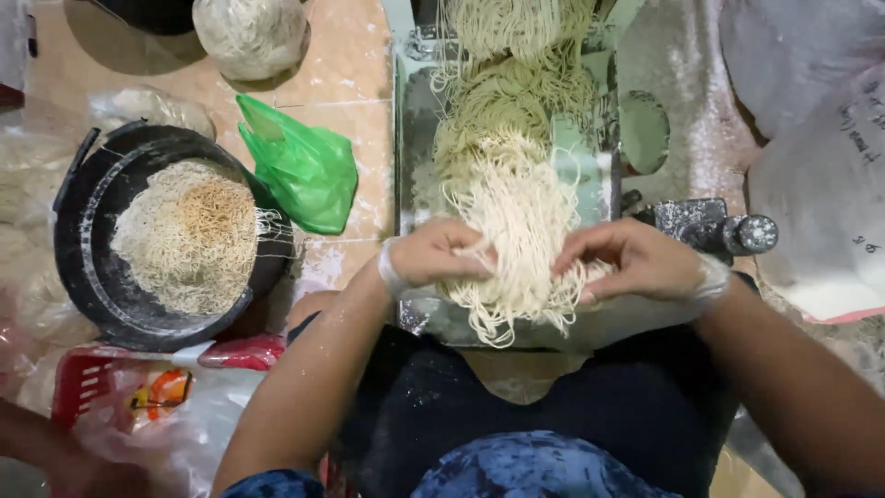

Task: The person feeds a sheet of dough into a noodle-cutting machine, collects the resulting noodles by hand, and places them into plastic bags.

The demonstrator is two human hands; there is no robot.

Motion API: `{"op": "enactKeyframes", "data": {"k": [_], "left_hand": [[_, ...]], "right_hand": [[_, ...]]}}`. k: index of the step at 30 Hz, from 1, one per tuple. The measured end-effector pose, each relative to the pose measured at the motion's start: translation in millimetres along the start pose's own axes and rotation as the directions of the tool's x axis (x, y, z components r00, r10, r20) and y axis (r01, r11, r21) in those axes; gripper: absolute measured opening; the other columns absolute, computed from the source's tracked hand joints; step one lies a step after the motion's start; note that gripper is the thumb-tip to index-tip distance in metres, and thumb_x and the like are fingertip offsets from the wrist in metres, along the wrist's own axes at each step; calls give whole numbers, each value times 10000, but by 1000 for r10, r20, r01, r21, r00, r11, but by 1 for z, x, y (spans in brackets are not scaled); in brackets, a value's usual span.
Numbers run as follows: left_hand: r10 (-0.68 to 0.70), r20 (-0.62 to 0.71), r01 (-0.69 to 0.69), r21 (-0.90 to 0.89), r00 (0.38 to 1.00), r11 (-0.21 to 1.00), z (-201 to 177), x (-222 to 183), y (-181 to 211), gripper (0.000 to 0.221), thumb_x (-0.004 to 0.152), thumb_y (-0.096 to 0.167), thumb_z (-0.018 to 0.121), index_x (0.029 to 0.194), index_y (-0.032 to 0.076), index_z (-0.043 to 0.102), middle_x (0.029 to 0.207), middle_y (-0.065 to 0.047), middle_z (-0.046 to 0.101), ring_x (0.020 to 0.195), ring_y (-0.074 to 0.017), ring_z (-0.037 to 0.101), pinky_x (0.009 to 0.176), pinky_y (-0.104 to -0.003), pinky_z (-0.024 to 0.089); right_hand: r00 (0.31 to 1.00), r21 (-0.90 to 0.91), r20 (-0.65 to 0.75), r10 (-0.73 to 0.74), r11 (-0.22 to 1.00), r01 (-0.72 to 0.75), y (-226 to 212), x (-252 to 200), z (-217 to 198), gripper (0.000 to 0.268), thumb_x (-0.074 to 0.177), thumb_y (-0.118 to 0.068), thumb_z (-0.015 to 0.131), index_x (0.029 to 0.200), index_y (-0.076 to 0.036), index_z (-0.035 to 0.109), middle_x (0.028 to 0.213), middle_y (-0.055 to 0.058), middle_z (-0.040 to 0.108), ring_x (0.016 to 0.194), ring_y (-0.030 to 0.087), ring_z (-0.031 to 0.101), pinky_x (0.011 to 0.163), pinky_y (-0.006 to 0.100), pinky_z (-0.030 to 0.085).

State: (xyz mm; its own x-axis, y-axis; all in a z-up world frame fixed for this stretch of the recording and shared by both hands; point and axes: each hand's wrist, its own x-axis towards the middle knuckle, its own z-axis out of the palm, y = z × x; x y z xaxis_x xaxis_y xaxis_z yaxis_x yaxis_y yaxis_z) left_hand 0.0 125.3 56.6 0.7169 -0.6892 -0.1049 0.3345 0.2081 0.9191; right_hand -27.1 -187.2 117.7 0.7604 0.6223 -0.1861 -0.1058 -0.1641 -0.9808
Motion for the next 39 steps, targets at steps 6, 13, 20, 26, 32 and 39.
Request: {"op": "enactKeyframes", "data": {"k": [6, 13, 20, 26, 32, 39], "left_hand": [[-249, 154, -84, 959, 956, 272, 19, -1, -13, 367, 782, 311, 830, 1069, 127, 697, 906, -131, 786, 902, -411, 741, 839, -529, 565], [-260, -565, 622, 695, 783, 362, 39, 25, -7, 1117, 736, 894, 549, 1446, 41, 424, 1349, -295, 572, 1272, -465, 570, 1047, -541, 479], [-16, -352, 83, 176, 936, 981, 45, 8, 13, 814, 563, 216, 1032, 1231, 102, 582, 1086, -47, 653, 983, -183, 649, 869, -305, 543], [-487, 153, -193, 981, 860, -33, 52, -2, 12, 425, 829, 226, 783, 1245, 173, 717, 1054, -182, 755, 1086, -359, 722, 919, -550, 583], [-594, -319, 633, 632, 739, 448, 166, -1, 142, 154, 1063, 202, 318, 1187, 139, 384, 716, 9, 414, 596, -157, 407, 475, -318, 332], [-312, -478, 561, 575, 821, 596, 48, 5, -28, 766, 848, 884, 453, 1320, 327, 682, 1249, 46, 737, 1225, -190, 672, 1061, -367, 513]], "right_hand": [[957, -742, 234, 174, 668, 60, 2, -6, 22, 298, 835, -325, 817, 1077, -164, 755, 899, 126, 758, 803, 371, 749, 718, 509, 579], [752, -230, -509, 418, 776, -587, 75, 49, 54, 874, 841, -734, 633, 1424, -85, 577, 1389, 152, 609, 1261, 330, 593, 1038, 422, 477], [767, 538, -552, 327, 842, 27, 34, 54, 58, 755, 691, -87, 914, 1325, 26, 520, 1185, 218, 674, 1072, 372, 699, 910, 472, 566], [710, -255, -427, 560, 678, -689, -28, 47, 57, 909, 781, -856, 592, 1423, -213, 603, 1324, 95, 708, 1266, 326, 641, 1074, 467, 484], [634, -237, -442, 635, 599, -765, 45, 90, 69, 1000, 741, -721, 720, 1518, -164, 430, 1462, 176, 564, 1351, 356, 553, 1120, 486, 450], [718, 179, -594, 362, 930, -321, -1, 43, 90, 493, 832, -153, 744, 1306, -30, 688, 1234, 165, 714, 1152, 279, 674, 998, 408, 509]]}}
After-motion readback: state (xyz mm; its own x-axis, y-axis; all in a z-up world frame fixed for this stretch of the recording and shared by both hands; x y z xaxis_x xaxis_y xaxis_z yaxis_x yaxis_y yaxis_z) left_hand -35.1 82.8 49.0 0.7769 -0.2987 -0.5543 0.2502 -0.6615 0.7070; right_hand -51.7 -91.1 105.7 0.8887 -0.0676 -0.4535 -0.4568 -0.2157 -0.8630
